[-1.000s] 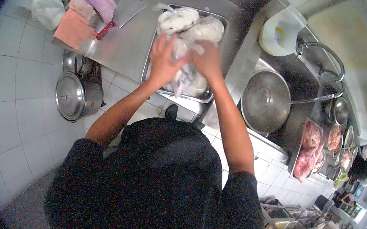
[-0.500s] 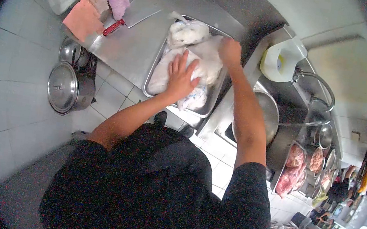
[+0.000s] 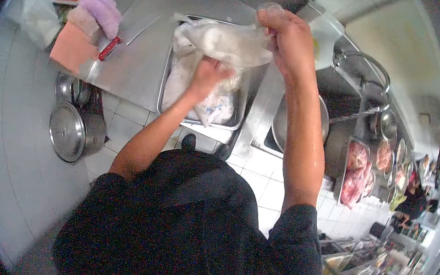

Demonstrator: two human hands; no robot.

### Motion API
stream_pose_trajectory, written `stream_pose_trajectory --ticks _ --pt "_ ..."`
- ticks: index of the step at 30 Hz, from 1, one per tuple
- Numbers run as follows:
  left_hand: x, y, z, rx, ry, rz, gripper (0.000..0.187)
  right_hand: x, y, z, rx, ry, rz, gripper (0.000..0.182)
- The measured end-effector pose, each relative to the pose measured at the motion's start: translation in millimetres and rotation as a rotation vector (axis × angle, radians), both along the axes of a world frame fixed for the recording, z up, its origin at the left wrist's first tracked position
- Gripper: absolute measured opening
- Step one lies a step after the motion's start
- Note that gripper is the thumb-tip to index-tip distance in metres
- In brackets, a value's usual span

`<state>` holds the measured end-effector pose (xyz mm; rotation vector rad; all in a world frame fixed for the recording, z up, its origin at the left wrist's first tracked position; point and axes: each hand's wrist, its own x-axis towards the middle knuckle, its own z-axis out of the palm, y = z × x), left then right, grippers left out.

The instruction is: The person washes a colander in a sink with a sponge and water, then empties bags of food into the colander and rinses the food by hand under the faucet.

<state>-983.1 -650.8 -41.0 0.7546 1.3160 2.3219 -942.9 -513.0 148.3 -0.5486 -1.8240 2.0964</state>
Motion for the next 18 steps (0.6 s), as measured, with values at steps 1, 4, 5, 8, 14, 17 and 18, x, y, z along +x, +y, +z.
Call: stream_pose_trajectory --ticks 1,4,5,8,14,17,18 --pt "-6 3 7 0.147 -0.174 -0.108 0.068 8 1 3 -0.143 0.028 0.04 0.01" --pt "-22 3 32 0.404 -0.585 -0.298 0.053 23 10 -20 -0.106 -0.007 -0.148 0.015" --pt "-16 4 38 0.298 -0.588 -0.239 0.052 29 7 -33 -0.034 -0.007 -0.233 0.017" --pt "-2 10 43 0.037 -0.561 -0.059 0.049 53 -4 -90 0.62 -0.209 -0.229 0.061" --pt "39 21 19 -0.215 -0.53 -0.056 0.047 101 -34 -113 0.868 -0.506 -0.093 0.111" --pt "65 38 25 -0.379 -0.372 -0.116 0.051 135 -27 -136 0.821 -0.489 -0.191 0.122" --pt "75 43 27 -0.426 -0.313 -0.145 0.053 144 -27 -124 0.714 -0.506 -0.217 0.119"
